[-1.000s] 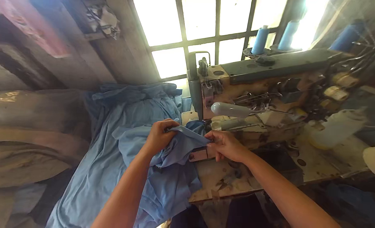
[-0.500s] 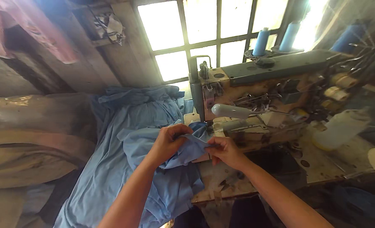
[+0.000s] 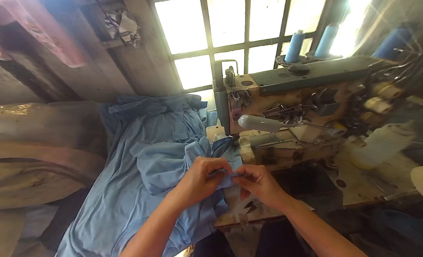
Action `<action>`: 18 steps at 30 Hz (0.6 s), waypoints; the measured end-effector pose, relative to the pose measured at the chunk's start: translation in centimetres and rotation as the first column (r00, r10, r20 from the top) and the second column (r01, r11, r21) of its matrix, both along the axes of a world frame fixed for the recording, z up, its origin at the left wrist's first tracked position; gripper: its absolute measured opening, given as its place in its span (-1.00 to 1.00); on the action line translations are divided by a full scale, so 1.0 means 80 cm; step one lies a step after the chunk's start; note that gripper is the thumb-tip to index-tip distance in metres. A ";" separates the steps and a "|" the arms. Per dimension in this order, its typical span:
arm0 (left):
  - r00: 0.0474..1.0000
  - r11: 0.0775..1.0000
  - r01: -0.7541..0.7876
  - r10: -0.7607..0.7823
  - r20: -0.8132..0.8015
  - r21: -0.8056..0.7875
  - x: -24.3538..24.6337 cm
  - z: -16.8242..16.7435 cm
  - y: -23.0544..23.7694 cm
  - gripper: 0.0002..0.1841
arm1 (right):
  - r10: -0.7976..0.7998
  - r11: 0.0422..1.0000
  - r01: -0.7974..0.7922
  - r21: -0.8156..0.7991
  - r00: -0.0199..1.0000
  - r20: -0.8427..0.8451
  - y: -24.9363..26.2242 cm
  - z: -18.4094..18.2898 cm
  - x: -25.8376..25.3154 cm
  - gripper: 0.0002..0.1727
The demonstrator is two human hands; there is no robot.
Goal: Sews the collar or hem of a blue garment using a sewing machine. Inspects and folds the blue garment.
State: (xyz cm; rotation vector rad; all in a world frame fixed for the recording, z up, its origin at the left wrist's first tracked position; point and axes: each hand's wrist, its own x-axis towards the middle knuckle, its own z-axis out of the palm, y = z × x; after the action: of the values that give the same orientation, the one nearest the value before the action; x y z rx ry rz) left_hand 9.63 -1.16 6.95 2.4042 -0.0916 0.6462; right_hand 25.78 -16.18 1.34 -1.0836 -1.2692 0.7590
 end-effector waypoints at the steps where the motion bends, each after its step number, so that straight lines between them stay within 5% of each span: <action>1: 1.000 0.998 -0.002 0.001 0.006 0.069 -0.001 -0.001 -0.007 -0.81 | -0.022 0.999 0.021 0.030 0.999 0.036 -0.003 -0.006 -0.002 -0.82; 6: 0.998 0.932 -0.058 0.040 0.057 0.359 -0.006 -0.014 -0.037 -0.77 | -0.229 0.950 0.115 0.291 0.890 0.394 -0.009 -0.041 -0.004 -0.74; 10: 0.996 0.897 -0.046 0.004 0.094 0.440 -0.001 -0.031 -0.039 -0.78 | -0.337 0.896 0.119 0.428 0.810 0.480 -0.013 -0.067 0.000 -0.79; 14: 0.982 0.753 -0.172 0.181 0.052 0.635 0.010 -0.065 -0.003 -0.35 | -0.358 0.870 0.150 0.469 0.848 0.391 -0.020 -0.095 0.000 -0.77; 18: 0.957 0.647 -0.287 0.216 0.192 0.707 0.014 -0.083 0.008 -0.72 | -0.341 0.883 0.192 0.429 0.890 0.304 -0.021 -0.115 0.007 -0.83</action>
State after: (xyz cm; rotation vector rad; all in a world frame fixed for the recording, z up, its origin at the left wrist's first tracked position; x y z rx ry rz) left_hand 10.77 -0.54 0.33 3.2084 -0.0563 0.9958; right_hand 26.34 -17.89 -7.88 -1.0721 -1.4676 0.0701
